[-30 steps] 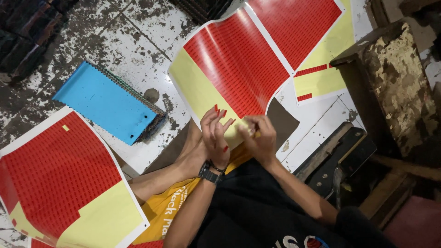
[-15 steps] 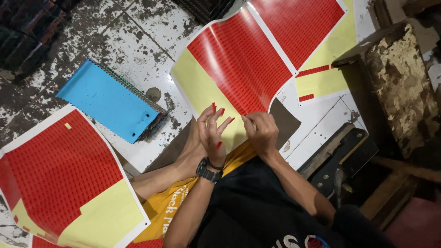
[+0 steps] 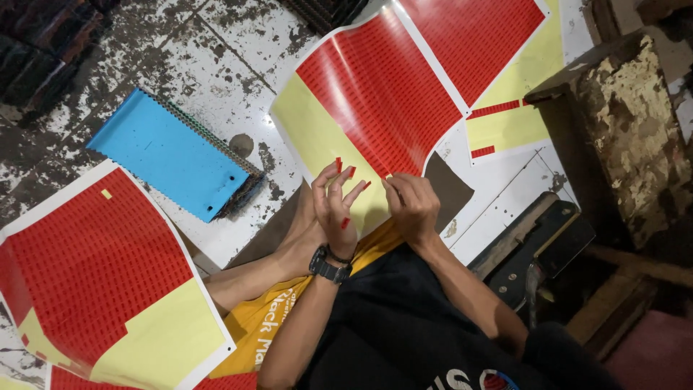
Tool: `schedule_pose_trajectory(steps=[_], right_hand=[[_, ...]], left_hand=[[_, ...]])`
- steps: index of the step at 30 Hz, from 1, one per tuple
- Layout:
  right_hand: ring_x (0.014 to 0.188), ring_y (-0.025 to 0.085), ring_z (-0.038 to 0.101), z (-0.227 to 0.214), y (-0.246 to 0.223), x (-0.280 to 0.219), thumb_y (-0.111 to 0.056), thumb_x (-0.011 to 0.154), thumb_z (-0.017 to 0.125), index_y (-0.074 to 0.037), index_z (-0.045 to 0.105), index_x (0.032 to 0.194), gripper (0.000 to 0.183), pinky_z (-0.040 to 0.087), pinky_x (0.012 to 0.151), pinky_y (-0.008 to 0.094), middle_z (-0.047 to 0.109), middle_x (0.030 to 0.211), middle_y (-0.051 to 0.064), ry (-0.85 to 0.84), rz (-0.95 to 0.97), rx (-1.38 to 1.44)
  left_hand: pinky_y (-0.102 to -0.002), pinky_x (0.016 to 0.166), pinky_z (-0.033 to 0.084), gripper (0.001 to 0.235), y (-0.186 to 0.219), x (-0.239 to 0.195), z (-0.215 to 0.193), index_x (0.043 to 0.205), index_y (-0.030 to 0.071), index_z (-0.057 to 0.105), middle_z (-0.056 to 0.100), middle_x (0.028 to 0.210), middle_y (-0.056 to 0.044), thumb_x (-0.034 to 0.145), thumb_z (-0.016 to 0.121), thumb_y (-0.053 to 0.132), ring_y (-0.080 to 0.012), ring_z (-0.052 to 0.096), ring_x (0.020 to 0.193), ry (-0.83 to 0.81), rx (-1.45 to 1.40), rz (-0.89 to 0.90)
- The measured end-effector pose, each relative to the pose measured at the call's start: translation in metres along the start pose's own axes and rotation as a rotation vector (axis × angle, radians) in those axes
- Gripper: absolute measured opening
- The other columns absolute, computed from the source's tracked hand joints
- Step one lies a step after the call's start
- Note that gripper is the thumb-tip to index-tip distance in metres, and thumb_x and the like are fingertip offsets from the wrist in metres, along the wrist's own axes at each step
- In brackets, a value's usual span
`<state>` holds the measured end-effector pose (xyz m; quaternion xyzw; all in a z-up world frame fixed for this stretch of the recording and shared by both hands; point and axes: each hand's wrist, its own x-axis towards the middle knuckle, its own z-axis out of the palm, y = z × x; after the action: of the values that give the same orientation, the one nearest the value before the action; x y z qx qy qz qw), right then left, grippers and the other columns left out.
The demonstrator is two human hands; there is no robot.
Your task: The person sits on the floor and assembles notebooks by hand. They peel small red adhesive strips from a large red and yellow sheet and apply them to the spines of various colored notebooks, stacking the finished items.
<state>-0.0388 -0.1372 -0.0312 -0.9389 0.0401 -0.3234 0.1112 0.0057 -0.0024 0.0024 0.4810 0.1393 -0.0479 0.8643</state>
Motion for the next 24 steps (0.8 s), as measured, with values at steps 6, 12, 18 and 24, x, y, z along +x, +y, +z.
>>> schedule_pose_trajectory(steps=[6,12,18,24], right_hand=[[0.09,0.027,0.07,-0.043,-0.037,0.02,-0.005,0.082,0.085,-0.002,0.073,0.088,0.014,0.056,0.075,0.034,0.071,0.102,0.014,-0.365,0.387,0.966],[0.081,0.017,0.067,-0.037,-0.057,0.008,-0.009,0.067,0.098,0.001,0.07,0.109,0.051,0.057,0.061,0.025,0.063,0.102,0.009,-0.311,0.624,1.011],[0.069,0.031,0.064,-0.02,-0.004,0.022,-0.023,0.09,0.086,-0.002,0.075,0.103,0.027,0.053,0.06,0.038,0.063,0.084,0.013,-0.14,0.272,0.317],[0.068,0.031,0.065,-0.002,0.006,0.014,-0.005,0.087,0.085,0.001,0.075,0.092,0.013,0.055,0.063,0.034,0.065,0.08,0.014,-0.095,-0.125,0.086]], left_hand=[[-0.062,0.093,0.057,0.036,-0.023,0.011,-0.012,0.127,-0.004,0.046,0.038,0.142,-0.027,0.102,0.046,0.023,-0.0439,0.056,0.128,-0.005,-0.055,-0.042],[-0.062,0.095,0.056,0.037,-0.014,0.009,-0.007,0.128,-0.003,0.045,0.039,0.143,-0.026,0.104,0.044,0.025,-0.0426,0.055,0.128,0.007,-0.049,-0.065],[-0.061,0.091,0.059,0.034,-0.008,0.005,-0.006,0.126,-0.002,0.05,0.043,0.14,-0.024,0.102,0.045,0.021,-0.0396,0.059,0.124,0.046,-0.077,-0.044],[-0.061,0.09,0.059,0.033,-0.007,0.005,-0.006,0.125,-0.003,0.05,0.043,0.139,-0.025,0.102,0.044,0.02,-0.0409,0.059,0.124,0.047,-0.054,-0.012]])
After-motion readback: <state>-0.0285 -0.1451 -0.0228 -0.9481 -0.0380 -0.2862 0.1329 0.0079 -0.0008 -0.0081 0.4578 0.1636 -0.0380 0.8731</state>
